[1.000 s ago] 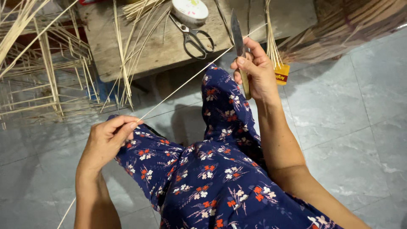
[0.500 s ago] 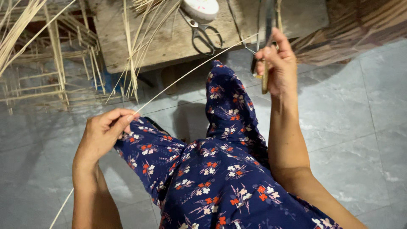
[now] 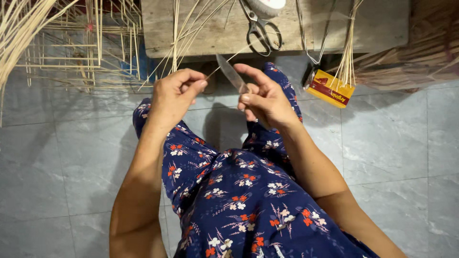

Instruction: The person sits on the floor and uses a knife to sharpen thin bamboo sticks one by one. They repeatedly pick up sticks, scrape them with the blade to create a point, and place the finished pieces aside.

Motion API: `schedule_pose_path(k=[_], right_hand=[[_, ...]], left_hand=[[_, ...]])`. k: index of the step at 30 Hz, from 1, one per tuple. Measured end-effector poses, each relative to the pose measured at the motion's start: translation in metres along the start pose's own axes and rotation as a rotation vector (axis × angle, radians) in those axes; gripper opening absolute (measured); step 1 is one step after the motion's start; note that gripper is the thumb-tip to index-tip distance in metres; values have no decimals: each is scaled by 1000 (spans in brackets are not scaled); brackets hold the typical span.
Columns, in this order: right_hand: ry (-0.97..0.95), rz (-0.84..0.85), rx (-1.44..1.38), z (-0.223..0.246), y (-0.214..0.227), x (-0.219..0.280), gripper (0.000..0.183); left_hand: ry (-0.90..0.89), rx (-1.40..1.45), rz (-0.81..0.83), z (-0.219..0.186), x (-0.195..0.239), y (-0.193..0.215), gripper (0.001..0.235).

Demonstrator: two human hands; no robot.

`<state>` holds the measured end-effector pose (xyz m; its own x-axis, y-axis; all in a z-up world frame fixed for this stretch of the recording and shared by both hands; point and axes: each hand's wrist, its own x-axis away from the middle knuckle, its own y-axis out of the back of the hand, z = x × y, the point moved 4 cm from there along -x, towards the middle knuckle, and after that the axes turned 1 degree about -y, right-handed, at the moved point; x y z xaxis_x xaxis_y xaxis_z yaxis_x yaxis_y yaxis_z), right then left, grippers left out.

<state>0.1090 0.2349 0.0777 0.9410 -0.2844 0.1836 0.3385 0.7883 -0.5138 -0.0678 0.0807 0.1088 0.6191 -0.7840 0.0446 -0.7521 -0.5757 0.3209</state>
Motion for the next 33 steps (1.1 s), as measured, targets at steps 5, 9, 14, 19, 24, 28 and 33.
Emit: schedule_pose_path(k=[5, 9, 14, 19, 24, 28, 33], right_hand=[[11, 21, -10, -1, -15, -10, 58], [5, 25, -41, -6, -9, -15, 52], [97, -32, -15, -7, 18, -19, 50], [157, -217, -55, 1, 54, -15, 51], [236, -265, -23, 15, 77, -11, 54], [293, -213, -85, 9, 83, -15, 57], [160, -274, -101, -36, 94, -29, 57]], left_hand=[[-90, -132, 13, -11, 2, -10, 13], [-256, -174, -2, -15, 5, -15, 11], [-103, -98, 34, 1, 8, -10, 11], [-6, -76, 72, 18, 18, 9, 13], [27, -52, 35, 36, 22, 20, 13], [-83, 3, -148, 42, -1, 25, 10], [-252, -193, -362, 42, -56, 26, 10]])
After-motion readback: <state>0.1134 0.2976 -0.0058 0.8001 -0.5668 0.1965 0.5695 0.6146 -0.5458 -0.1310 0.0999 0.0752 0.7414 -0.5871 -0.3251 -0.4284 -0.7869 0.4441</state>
